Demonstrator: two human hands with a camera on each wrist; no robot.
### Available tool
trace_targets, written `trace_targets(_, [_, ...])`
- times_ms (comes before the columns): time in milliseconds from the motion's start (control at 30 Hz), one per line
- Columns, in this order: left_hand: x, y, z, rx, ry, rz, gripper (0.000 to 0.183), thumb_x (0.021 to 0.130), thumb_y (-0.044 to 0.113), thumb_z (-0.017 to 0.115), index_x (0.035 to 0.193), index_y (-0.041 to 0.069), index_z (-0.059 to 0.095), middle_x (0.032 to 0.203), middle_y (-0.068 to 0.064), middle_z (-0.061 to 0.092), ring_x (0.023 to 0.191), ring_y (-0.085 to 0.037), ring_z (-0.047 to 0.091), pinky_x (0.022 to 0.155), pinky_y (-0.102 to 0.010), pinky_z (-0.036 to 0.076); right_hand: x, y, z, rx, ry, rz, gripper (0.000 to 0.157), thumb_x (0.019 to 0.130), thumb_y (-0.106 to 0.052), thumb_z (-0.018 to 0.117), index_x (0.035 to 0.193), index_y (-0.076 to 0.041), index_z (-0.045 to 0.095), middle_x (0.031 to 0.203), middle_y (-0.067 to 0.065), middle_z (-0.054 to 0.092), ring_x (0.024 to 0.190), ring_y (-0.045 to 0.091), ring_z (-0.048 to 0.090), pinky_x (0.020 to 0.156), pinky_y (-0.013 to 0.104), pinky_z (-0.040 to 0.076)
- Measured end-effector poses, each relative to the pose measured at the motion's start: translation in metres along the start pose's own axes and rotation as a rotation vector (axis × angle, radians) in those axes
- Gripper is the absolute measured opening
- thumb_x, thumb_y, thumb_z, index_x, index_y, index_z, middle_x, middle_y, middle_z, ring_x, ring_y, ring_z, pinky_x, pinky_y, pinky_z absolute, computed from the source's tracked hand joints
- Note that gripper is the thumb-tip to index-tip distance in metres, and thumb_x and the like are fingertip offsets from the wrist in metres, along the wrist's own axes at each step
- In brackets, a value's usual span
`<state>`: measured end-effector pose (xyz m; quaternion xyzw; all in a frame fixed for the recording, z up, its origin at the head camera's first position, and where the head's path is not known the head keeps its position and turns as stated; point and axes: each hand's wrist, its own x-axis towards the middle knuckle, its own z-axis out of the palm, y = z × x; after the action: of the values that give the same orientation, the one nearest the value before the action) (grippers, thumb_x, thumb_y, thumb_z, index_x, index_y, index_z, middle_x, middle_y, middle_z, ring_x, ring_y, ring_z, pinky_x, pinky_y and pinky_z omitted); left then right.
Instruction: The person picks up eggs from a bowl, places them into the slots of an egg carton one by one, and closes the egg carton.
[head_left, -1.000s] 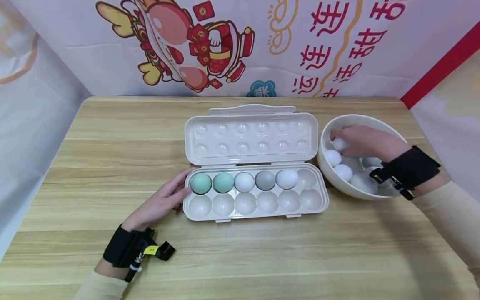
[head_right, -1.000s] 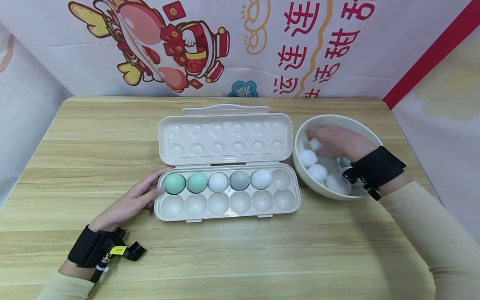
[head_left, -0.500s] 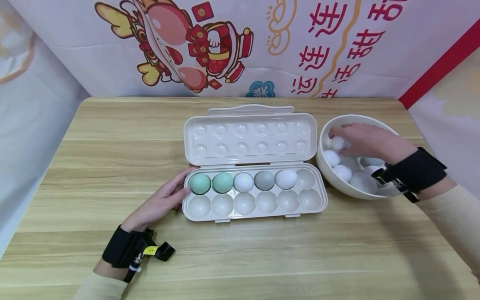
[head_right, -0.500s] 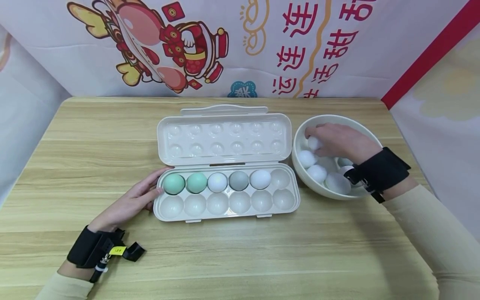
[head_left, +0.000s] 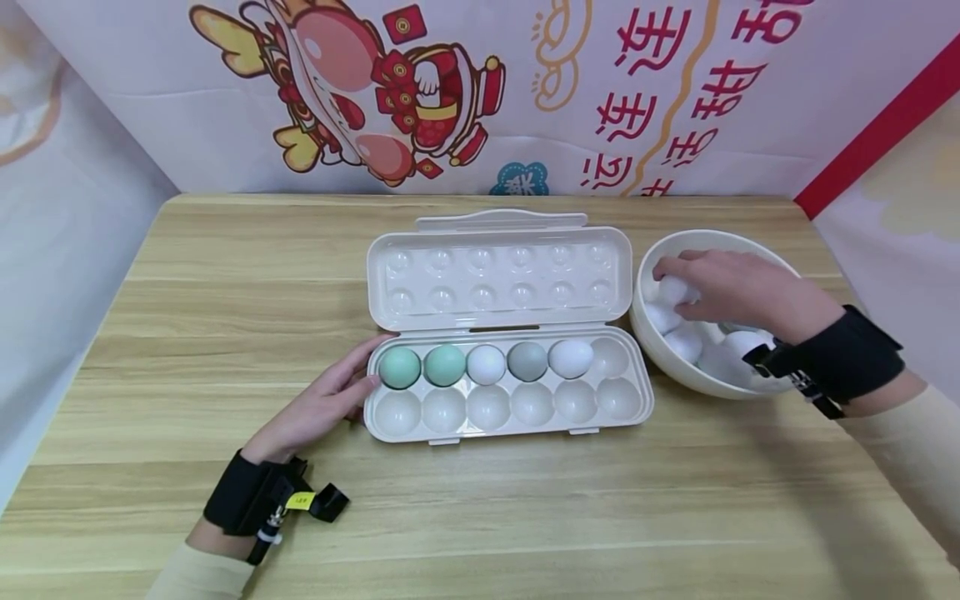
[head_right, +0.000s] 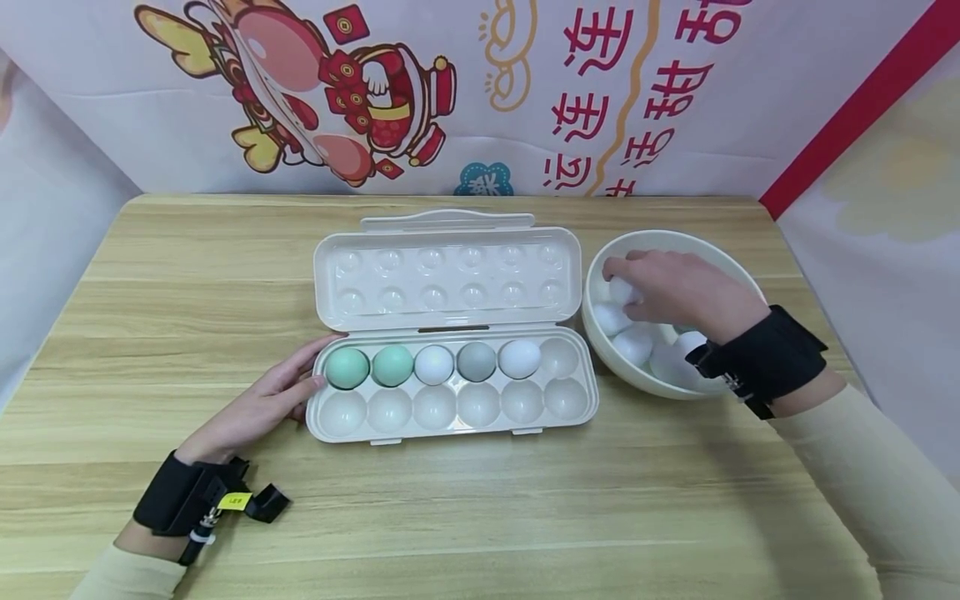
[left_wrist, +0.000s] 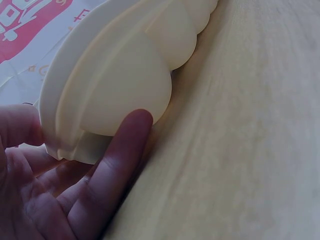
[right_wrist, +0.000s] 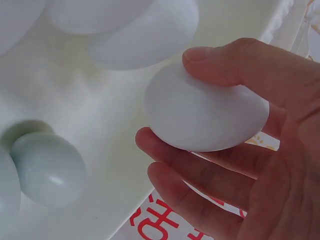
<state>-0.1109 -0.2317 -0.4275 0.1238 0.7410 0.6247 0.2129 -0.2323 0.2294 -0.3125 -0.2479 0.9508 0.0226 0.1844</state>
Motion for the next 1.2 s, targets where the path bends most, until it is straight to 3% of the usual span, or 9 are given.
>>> trace_targets(267, [-0.001, -0.002, 0.001, 0.006, 0.007, 0.005, 0.051, 0.105, 0.012, 0.040, 0.153, 0.010, 0.023, 0.129, -0.018, 0.042, 0.070, -0.015, 0.051, 0.056, -0.025, 0.044, -0.005, -0.005, 0.001, -0.011, 0.049, -0.059, 0.051, 0.078, -0.016, 0.082, 0.124, -0.010, 0.059, 0.107, 0.012, 0.062, 0.079, 0.023, 0.057, 0.070, 0.043, 0.054])
trace_targets(633, [-0.001, -0.002, 0.000, 0.014, 0.013, 0.019, 0.051, 0.105, 0.012, 0.041, 0.153, 0.010, 0.024, 0.132, -0.018, 0.041, 0.077, -0.016, 0.053, 0.059, -0.026, 0.047, -0.012, -0.012, -0.003, -0.070, 0.172, -0.164, 0.051, 0.078, -0.019, 0.082, 0.122, -0.010, 0.060, 0.110, 0.014, 0.063, 0.071, 0.020, 0.058, 0.068, 0.040, 0.055])
trace_targets(933, [0.000, 0.000, 0.001, 0.026, 0.016, 0.006, 0.050, 0.104, 0.012, 0.041, 0.152, 0.011, 0.026, 0.127, -0.019, 0.043, 0.069, -0.015, 0.051, 0.056, -0.025, 0.044, -0.016, -0.020, -0.005, -0.128, 0.288, -0.277, 0.049, 0.076, -0.021, 0.083, 0.119, -0.008, 0.063, 0.103, 0.011, 0.065, 0.060, 0.015, 0.054, 0.064, 0.037, 0.054])
trace_targets(1200, [0.000, 0.000, 0.002, 0.020, 0.017, 0.024, 0.051, 0.104, 0.010, 0.041, 0.152, 0.009, 0.025, 0.127, -0.021, 0.043, 0.068, -0.015, 0.051, 0.055, -0.025, 0.044, -0.018, -0.028, -0.008, -0.121, 0.321, -0.310, 0.048, 0.075, -0.020, 0.083, 0.118, -0.010, 0.064, 0.104, 0.011, 0.066, 0.064, 0.018, 0.059, 0.065, 0.038, 0.055])
